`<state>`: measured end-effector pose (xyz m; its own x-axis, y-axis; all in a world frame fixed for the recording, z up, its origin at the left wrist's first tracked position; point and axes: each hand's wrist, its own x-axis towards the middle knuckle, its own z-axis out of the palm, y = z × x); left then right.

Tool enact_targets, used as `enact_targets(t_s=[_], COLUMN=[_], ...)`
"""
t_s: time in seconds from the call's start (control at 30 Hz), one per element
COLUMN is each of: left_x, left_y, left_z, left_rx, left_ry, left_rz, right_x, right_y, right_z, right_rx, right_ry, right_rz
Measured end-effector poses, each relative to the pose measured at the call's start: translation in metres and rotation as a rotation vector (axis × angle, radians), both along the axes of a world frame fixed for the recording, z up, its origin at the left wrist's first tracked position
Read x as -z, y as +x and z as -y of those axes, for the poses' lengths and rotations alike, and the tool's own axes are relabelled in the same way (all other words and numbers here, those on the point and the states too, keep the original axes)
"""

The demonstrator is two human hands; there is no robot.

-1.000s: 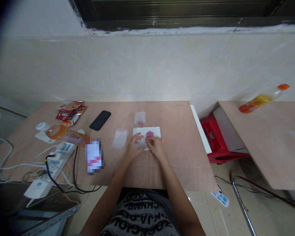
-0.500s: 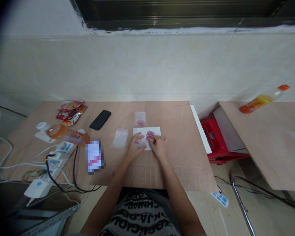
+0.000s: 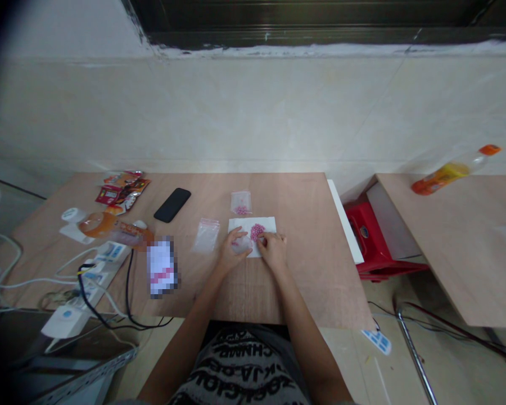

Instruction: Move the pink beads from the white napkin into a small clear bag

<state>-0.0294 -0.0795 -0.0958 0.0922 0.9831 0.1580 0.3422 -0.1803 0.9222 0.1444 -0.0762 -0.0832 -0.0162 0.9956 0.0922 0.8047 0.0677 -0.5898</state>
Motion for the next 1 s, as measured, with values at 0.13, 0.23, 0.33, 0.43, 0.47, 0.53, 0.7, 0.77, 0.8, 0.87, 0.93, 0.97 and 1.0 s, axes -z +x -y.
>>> enact_targets(t_s=[0.13, 0.23, 0.33, 0.43, 0.47, 0.53, 0.7, 0.77, 0.8, 0.87, 0.93, 0.97, 1.0], left_x=[0.002, 0.002, 0.001, 0.0, 0.0, 0.0, 0.002, 0.003, 0.003, 0.003, 0.003, 0.003, 0.003], left_y=[0.0, 0.0, 0.0, 0.0, 0.0, 0.0, 0.0, 0.0, 0.0, 0.0, 0.0, 0.0, 0.0], left_z=[0.0, 0.0, 0.001, 0.001, 0.001, 0.001, 0.0, 0.0, 0.0, 0.0, 0.0, 0.0, 0.0], left_rx=[-0.002, -0.005, -0.008, -0.009, -0.01, -0.012, -0.006, -0.001, 0.0, 0.0, -0.001, -0.002, -0.002], left_ry=[0.018, 0.018, 0.001, -0.009, -0.009, -0.008, -0.014, -0.012, -0.009, -0.002, 0.0, 0.0, -0.001], left_rz=[0.008, 0.011, 0.007, 0.013, 0.015, 0.015, 0.005, 0.013, 0.02, 0.03, 0.029, 0.027, 0.024], right_x=[-0.002, -0.004, -0.004, -0.003, -0.003, -0.002, -0.002, -0.004, -0.005, -0.007, -0.01, -0.012, -0.013], right_y=[-0.001, -0.002, -0.002, -0.001, -0.001, 0.0, 0.002, 0.002, 0.002, 0.001, -0.001, -0.002, -0.003], right_z=[0.0, 0.0, 0.0, -0.001, -0.001, 0.0, 0.003, 0.004, 0.004, 0.004, 0.003, 0.003, 0.002], right_rx=[-0.012, -0.021, -0.023, -0.016, -0.013, -0.011, 0.009, 0.015, 0.016, 0.011, 0.0, -0.008, -0.017], right_ry=[-0.015, -0.025, -0.025, -0.014, -0.011, -0.006, 0.009, 0.013, 0.012, 0.002, -0.012, -0.017, -0.022], right_rz=[0.011, 0.012, 0.019, 0.025, 0.024, 0.019, 0.014, 0.004, -0.005, -0.029, -0.064, -0.084, -0.107])
